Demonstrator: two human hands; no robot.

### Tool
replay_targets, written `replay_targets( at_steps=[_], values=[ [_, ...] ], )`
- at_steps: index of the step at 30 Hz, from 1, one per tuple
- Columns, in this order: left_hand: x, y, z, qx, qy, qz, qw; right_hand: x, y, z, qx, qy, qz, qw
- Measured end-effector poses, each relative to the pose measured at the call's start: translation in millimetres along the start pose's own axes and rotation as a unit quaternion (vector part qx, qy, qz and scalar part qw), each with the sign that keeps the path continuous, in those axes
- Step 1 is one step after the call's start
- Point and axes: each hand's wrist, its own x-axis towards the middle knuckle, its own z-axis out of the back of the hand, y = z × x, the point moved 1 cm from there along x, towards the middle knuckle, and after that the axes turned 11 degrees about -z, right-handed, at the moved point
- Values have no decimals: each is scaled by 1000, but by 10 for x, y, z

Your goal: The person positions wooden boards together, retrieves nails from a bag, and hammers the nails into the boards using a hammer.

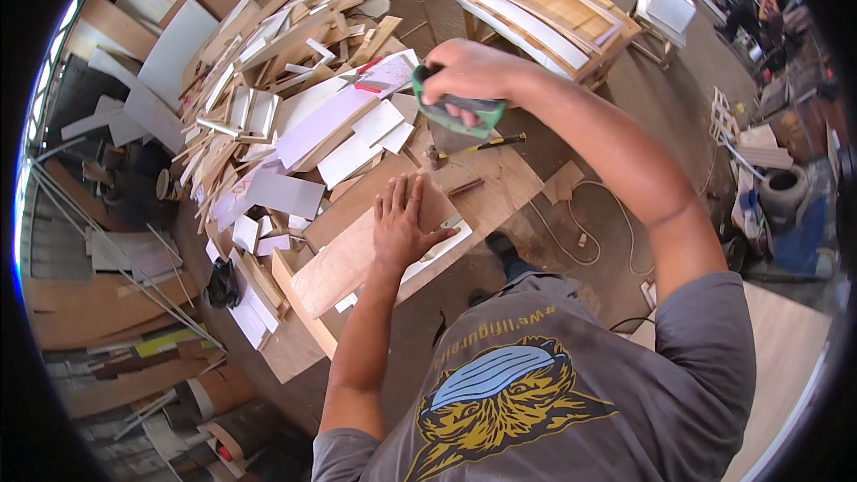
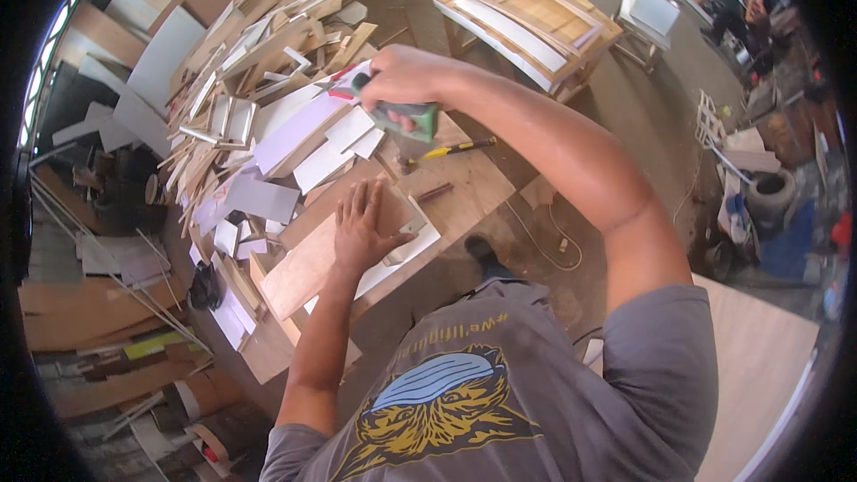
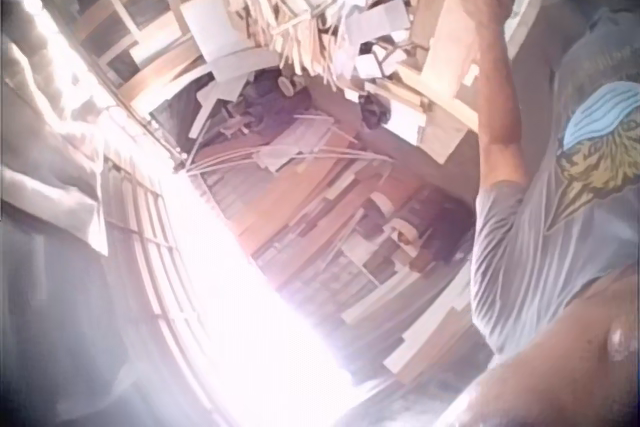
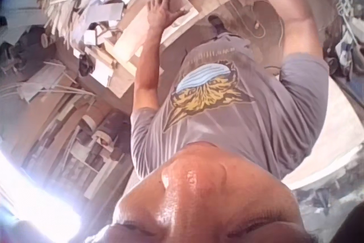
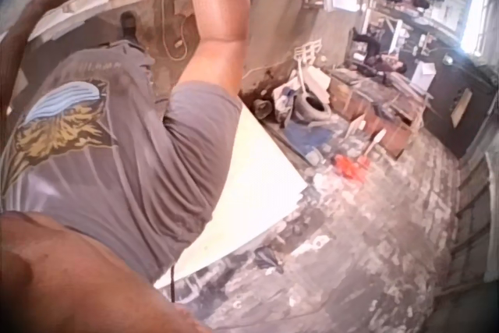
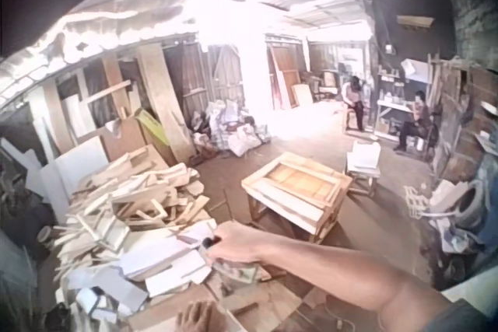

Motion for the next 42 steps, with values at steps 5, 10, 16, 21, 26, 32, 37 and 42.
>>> replay_targets(
  at_steps=[5, 10, 16, 21, 26, 32, 37, 42],
  values=[
    [-30, 32, -41, 0, 20, 10, 1000, 252, -195, 51, -129, -72, 204, 968],
    [22, 30, -15, -12, 16, 8, 1000, 1332, -1001, -146, -325, -213, 348, 853],
    [20, 50, -2, -4, 40, 18, 999, 2521, -2027, -908, -427, -225, 437, 759],
    [51, 42, 6, -33, 42, 32, 998, 2824, -2408, -1519, -431, -247, 590, 636],
    [79, 18, 43, -26, 52, 44, 997, 3040, -2790, -1674, -410, -190, 579, 678],
    [100, 25, 54, -33, 56, 54, 996, 3173, -3099, -1369, -457, -95, 501, 729],
    [43, 21, -17, -41, 45, 59, 996, 2788, -3314, -460, -406, -108, 273, 866],
    [95, 34, 15, -40, 40, 45, 997, 2440, -3774, 114, -432, -144, 205, 867]
  ],
)
